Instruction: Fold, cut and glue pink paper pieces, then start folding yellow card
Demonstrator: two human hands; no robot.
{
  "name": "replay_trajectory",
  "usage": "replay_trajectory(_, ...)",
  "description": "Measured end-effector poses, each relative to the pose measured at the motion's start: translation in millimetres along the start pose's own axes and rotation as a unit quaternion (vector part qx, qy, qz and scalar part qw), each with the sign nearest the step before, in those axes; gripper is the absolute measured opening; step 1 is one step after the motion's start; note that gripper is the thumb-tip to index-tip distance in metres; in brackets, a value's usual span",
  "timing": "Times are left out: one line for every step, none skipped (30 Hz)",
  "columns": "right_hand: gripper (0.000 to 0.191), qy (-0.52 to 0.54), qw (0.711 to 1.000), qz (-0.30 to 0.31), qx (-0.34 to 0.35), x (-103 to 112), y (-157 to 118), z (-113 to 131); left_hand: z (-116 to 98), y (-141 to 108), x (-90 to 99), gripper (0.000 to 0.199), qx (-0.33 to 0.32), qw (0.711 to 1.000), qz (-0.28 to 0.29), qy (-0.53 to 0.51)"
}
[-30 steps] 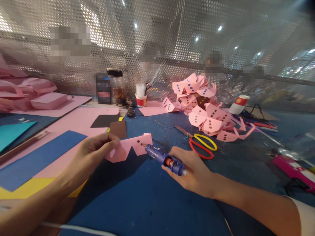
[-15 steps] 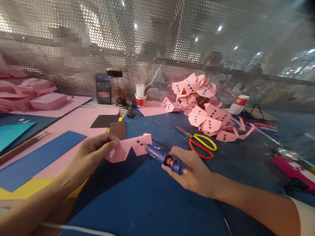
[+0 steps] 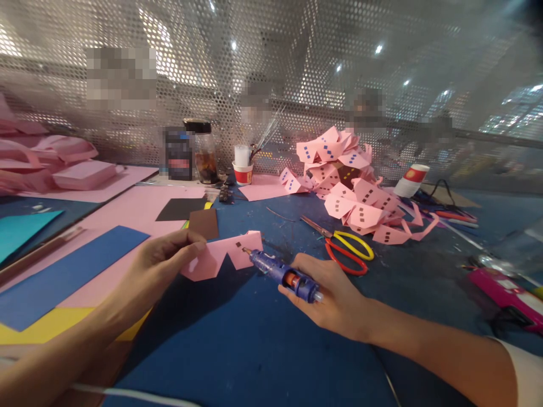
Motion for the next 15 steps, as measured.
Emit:
replay_trajectory(0.019, 0.001, 1.000, -0.002, -0.002, 0.1, -0.2, -0.1, -0.2, 0.2, 0.2, 0.031, 0.001, 1.000, 0.000, 0.002)
replay_trajectory(0.019, 0.001, 1.000, -0.005, -0.006, 0.3, -0.3, -0.4, -0.2, 0.4, 0.5, 0.031, 0.002, 1.000, -0.001, 0.002)
replay_trajectory(0.019, 0.001, 1.000, -0.008, -0.011, 0.5, -0.5, -0.8, 0.1, 0.7, 0.7, 0.030, 0.002, 1.000, 0.000, 0.002)
replay_trajectory(0.019, 0.001, 1.000, -0.011, -0.016, 0.6, -0.7, -1.4, 0.5, 1.0, 0.7, 0.030, 0.002, 1.000, 0.002, 0.000)
replay_trajectory(0.019, 0.002, 1.000, -0.013, -0.021, 0.6, -0.8, -1.9, 1.0, 1.4, 0.6, 0.029, 0.002, 1.000, 0.003, -0.002)
replay_trajectory(0.019, 0.004, 1.000, -0.013, -0.025, 0.5, -0.9, -2.3, 1.5, 1.7, 0.5, 0.029, 0.001, 1.000, 0.004, -0.004)
replay_trajectory(0.019, 0.006, 1.000, -0.013, -0.026, 0.3, -0.8, -2.6, 1.8, 1.9, 0.3, 0.028, -0.001, 1.000, 0.004, -0.005)
replay_trajectory(0.020, 0.008, 1.000, -0.012, -0.026, 0.2, -0.7, -2.6, 2.0, 2.0, 0.0, 0.028, -0.003, 1.000, 0.005, -0.006)
replay_trajectory(0.020, 0.009, 1.000, -0.011, -0.025, 0.1, -0.6, -2.5, 2.2, 2.0, -0.4, 0.028, -0.004, 1.000, 0.005, -0.006)
replay_trajectory(0.020, 0.009, 1.000, -0.010, -0.024, 0.1, -0.5, -2.5, 2.1, 1.9, -0.6, 0.028, -0.005, 1.000, 0.005, -0.006)
replay_trajectory(0.020, 0.008, 1.000, -0.009, -0.024, 0.0, -0.3, -2.4, 1.9, 1.7, -0.8, 0.029, -0.005, 1.000, 0.004, -0.007)
replay_trajectory(0.020, 0.008, 1.000, -0.008, -0.024, 0.0, -0.3, -2.3, 1.7, 1.5, -0.9, 0.029, -0.005, 1.000, 0.004, -0.008)
replay_trajectory(0.020, 0.008, 1.000, -0.007, -0.025, 0.1, -0.2, -2.3, 1.5, 1.2, -0.9, 0.029, -0.005, 1.000, 0.003, -0.009)
replay_trajectory(0.020, 0.009, 1.000, -0.007, -0.026, 0.1, -0.1, -2.2, 1.2, 0.9, -1.0, 0.030, -0.005, 1.000, 0.004, -0.009)
replay_trajectory(0.020, 0.009, 1.000, -0.008, -0.026, 0.1, -0.1, -2.0, 1.0, 0.7, -1.1, 0.030, -0.005, 1.000, 0.005, -0.008)
Point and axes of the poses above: each hand's wrist, its own y-axis towards the middle knuckle, its own x-axis out of the back of the hand, z = x × y, the point moved 5 cm from there along y, towards the middle knuckle, and after that the axes turned 15 degrees about x, right-handed, at the moved point
